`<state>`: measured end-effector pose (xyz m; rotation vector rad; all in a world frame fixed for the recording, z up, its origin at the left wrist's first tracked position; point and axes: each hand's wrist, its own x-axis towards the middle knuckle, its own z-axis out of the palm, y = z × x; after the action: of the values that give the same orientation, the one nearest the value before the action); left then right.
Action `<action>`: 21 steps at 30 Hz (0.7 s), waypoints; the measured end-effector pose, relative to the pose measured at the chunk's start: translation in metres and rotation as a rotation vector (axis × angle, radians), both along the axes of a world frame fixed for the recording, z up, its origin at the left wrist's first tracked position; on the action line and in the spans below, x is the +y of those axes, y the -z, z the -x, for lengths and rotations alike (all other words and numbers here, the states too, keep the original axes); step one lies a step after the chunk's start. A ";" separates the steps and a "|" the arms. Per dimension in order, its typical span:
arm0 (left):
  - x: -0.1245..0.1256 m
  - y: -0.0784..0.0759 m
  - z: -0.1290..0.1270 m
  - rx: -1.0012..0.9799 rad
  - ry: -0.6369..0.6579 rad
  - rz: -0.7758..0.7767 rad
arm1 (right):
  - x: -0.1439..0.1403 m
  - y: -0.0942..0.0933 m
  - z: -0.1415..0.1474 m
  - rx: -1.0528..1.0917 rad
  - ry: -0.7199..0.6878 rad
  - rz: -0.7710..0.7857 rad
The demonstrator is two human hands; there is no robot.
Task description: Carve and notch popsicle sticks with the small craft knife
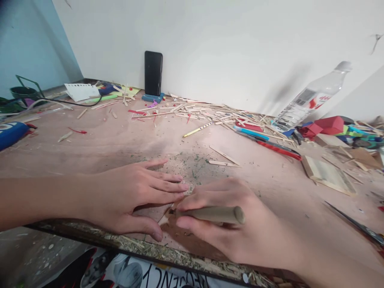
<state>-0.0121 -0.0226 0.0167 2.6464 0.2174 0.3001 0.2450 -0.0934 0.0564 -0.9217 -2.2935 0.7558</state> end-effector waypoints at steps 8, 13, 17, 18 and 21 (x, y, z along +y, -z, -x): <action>0.007 -0.006 0.004 0.013 -0.007 -0.126 | 0.011 0.002 -0.007 0.028 -0.030 0.049; 0.013 -0.009 0.008 -0.064 -0.022 -0.119 | 0.010 0.000 -0.009 -0.006 0.065 0.045; 0.010 -0.008 0.008 -0.106 0.008 -0.086 | 0.009 -0.003 -0.004 0.033 0.194 0.055; 0.010 -0.007 0.007 -0.115 0.016 -0.082 | 0.009 -0.004 -0.003 0.049 0.209 0.053; 0.010 -0.005 0.007 -0.119 0.042 -0.076 | 0.009 -0.003 -0.001 0.064 0.225 0.060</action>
<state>-0.0193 -0.0130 0.0216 2.6931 0.1141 0.4586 0.2464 -0.0842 0.0597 -1.1434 -2.0788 0.7477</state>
